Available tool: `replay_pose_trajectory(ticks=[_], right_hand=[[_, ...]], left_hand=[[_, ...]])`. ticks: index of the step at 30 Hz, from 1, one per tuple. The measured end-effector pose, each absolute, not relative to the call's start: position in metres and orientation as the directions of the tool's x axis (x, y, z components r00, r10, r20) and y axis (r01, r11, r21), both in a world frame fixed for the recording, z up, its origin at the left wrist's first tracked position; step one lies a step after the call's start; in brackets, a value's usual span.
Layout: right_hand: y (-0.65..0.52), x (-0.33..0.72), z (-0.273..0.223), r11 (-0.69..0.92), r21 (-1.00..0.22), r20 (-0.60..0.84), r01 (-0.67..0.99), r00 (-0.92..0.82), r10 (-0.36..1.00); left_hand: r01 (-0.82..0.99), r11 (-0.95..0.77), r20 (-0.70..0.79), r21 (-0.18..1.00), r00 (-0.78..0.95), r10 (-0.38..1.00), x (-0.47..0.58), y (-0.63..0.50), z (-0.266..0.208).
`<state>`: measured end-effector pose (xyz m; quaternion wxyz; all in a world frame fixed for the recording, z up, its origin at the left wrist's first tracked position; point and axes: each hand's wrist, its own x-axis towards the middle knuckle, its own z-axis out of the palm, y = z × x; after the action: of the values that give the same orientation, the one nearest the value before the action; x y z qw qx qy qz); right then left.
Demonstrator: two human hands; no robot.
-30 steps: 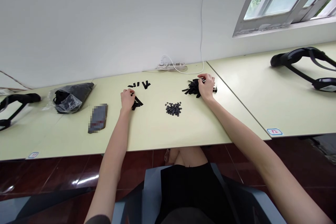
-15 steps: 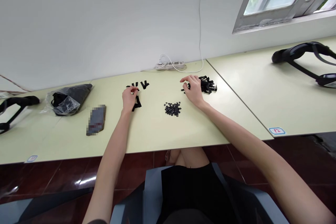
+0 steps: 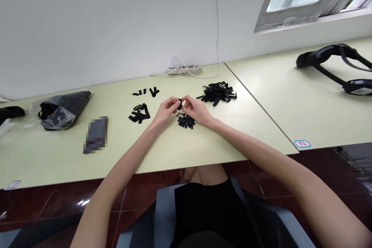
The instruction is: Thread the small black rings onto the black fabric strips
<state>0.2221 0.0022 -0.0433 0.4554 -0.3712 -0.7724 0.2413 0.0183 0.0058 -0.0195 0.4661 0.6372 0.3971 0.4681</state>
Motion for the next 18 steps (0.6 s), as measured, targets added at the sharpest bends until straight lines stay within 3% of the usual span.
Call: replay_pose_trajectory(ticks=[4,12,18], right_hand=[[0.0,0.226,-0.039,0.522,-0.809,0.419,0.269,-0.36,0.834],[-0.001,0.23,-0.033,0.624,-0.757,0.527,0.194,-0.384,0.758],[-0.01,0.234,-0.03,0.505,-0.853,0.404,0.136,-0.442,0.801]], left_hand=[[-0.028,-0.264,0.263,0.964,0.251,0.932,0.025,0.001,-0.022],[-0.111,-0.301,0.319,0.947,0.253,0.913,0.02,0.002,-0.022],[-0.126,-0.292,0.314,0.948,0.226,0.922,0.022,0.0,-0.021]])
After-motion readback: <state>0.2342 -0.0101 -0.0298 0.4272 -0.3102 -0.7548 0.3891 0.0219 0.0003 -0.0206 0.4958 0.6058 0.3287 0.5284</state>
